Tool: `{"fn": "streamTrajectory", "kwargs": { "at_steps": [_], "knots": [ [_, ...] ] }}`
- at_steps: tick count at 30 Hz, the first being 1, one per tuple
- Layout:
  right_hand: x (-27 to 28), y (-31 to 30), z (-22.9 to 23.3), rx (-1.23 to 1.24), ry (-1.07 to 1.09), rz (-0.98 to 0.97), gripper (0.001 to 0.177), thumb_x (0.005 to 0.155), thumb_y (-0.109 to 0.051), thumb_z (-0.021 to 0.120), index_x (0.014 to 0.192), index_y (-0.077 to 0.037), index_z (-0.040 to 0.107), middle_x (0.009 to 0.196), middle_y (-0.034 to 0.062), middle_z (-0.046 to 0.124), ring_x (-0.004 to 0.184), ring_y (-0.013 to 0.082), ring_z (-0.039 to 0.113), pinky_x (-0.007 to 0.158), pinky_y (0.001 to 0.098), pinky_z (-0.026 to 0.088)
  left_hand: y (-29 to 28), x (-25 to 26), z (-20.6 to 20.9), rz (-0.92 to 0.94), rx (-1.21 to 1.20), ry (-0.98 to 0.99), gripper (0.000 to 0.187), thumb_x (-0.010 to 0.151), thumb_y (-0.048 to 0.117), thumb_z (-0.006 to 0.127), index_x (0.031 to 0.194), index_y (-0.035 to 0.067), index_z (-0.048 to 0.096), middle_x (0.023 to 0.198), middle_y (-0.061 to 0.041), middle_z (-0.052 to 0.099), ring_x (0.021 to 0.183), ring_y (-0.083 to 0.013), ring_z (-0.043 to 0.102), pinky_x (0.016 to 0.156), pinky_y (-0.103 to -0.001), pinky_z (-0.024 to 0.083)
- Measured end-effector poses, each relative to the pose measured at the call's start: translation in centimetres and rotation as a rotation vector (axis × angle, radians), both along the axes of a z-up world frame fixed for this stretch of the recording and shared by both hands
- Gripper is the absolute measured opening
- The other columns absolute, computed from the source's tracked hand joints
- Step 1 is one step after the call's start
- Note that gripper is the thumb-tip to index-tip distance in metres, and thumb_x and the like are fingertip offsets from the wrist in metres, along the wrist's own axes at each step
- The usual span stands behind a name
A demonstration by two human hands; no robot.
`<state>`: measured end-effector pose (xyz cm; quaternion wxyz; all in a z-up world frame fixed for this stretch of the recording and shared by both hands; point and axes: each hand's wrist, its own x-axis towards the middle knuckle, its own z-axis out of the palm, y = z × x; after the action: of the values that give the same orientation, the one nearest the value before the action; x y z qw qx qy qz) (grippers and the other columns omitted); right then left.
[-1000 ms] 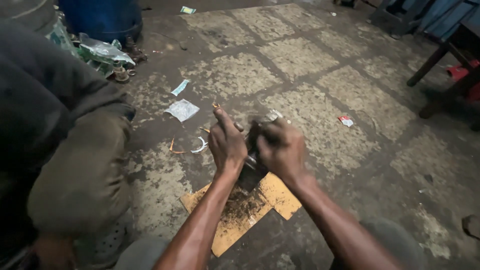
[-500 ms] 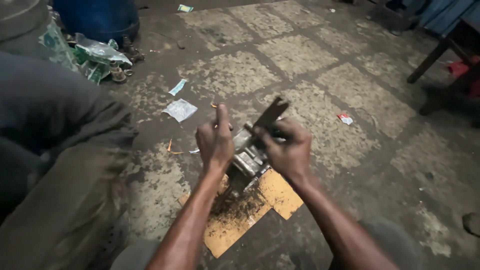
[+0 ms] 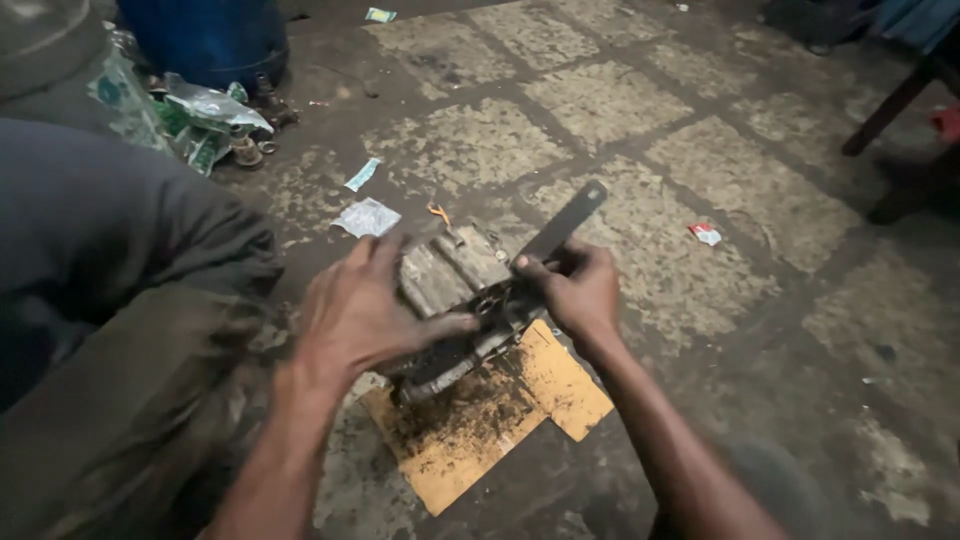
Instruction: Scraping debris and cleaning the surface of a metal engine casing using a file and a metal tool.
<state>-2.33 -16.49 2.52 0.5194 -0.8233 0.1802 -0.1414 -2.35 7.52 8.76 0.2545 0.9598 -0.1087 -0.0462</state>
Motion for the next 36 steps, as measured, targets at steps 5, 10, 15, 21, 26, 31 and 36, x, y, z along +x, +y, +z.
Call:
{"fn": "streamTrajectory", "kwargs": {
  "at_steps": [5,10,15,21,26,31,36],
  "knots": [
    [2.4,-1.2,-2.8,-0.061,-0.071,-0.084,0.047,0.071,-0.021,0.093,0.100,0.001,0.065,0.090,0.0119,0.075,0.079,0.0183,0.071,0.074,0.0320,0.057,-0.5,2.5,-4.2,-0.054,0.233,-0.112,0.120,0.060,0.066,0.088,0.147,-0.001,0.040,0.135,-0.025,0.048,0.126,-0.0409,0.051,0.106,-0.059,0.042],
    [1.9,-2.4,-0.6,-0.053,0.046,0.051,0.024,0.081,-0.023,0.081,0.093,-0.003,0.078,0.086,0.0087,0.079,0.072,0.0183,0.074,0.070,0.0343,0.060,1.6,3.2,-7.2,-0.160,0.022,-0.269,0.106,0.055,0.017,0.071,0.153,-0.007,0.041,0.114,-0.024,0.055,0.113,-0.0410,0.057,0.106,-0.054,0.049],
    [1.1,-4.8,0.9,0.167,-0.130,0.028,0.024,0.086,-0.021,0.078,0.098,-0.001,0.078,0.086,0.0124,0.077,0.071,0.0160,0.069,0.063,0.0344,0.055,2.2,0.7,-0.9,-0.087,0.332,0.114,0.133,0.055,0.062,0.096,0.156,0.004,0.031,0.148,-0.026,0.039,0.136,-0.0444,0.039,0.110,-0.067,0.027],
    [0.2,-1.9,1.2,0.073,0.043,0.075,0.036,0.086,-0.032,0.078,0.094,0.002,0.070,0.080,0.0121,0.076,0.066,0.0150,0.071,0.059,0.0308,0.057,-1.5,1.9,-2.7,-0.106,0.333,0.037,0.127,0.055,0.068,0.090,0.152,0.005,0.038,0.153,-0.029,0.041,0.144,-0.0446,0.039,0.121,-0.058,0.031],
    [-0.1,-0.2,-0.6,0.092,-0.068,0.100,0.041,0.081,-0.027,0.083,0.097,0.004,0.062,0.083,0.0133,0.075,0.067,0.0185,0.071,0.059,0.0352,0.059,-0.1,2.4,-4.7,-0.065,0.175,-0.048,0.132,0.048,0.066,0.095,0.149,0.005,0.037,0.150,-0.032,0.039,0.139,-0.0468,0.038,0.116,-0.060,0.028],
    [-1.8,3.8,1.0,-0.146,0.151,0.265,0.030,0.085,-0.033,0.077,0.096,-0.005,0.077,0.080,0.0108,0.077,0.065,0.0247,0.071,0.062,0.0421,0.058,-1.8,2.9,-5.8,-0.020,0.139,-0.060,0.132,0.044,0.068,0.094,0.146,0.003,0.043,0.137,-0.025,0.057,0.130,-0.0402,0.054,0.116,-0.056,0.038],
    [0.9,0.6,-2.2,-0.206,0.103,0.140,0.024,0.084,-0.020,0.076,0.094,0.002,0.077,0.083,0.0158,0.078,0.068,0.0232,0.075,0.068,0.0389,0.062,-3.5,2.0,-4.1,-0.086,-0.010,-0.126,0.123,0.044,0.050,0.094,0.150,0.009,0.046,0.125,-0.023,0.066,0.121,-0.0389,0.062,0.115,-0.054,0.042]
  ]
}}
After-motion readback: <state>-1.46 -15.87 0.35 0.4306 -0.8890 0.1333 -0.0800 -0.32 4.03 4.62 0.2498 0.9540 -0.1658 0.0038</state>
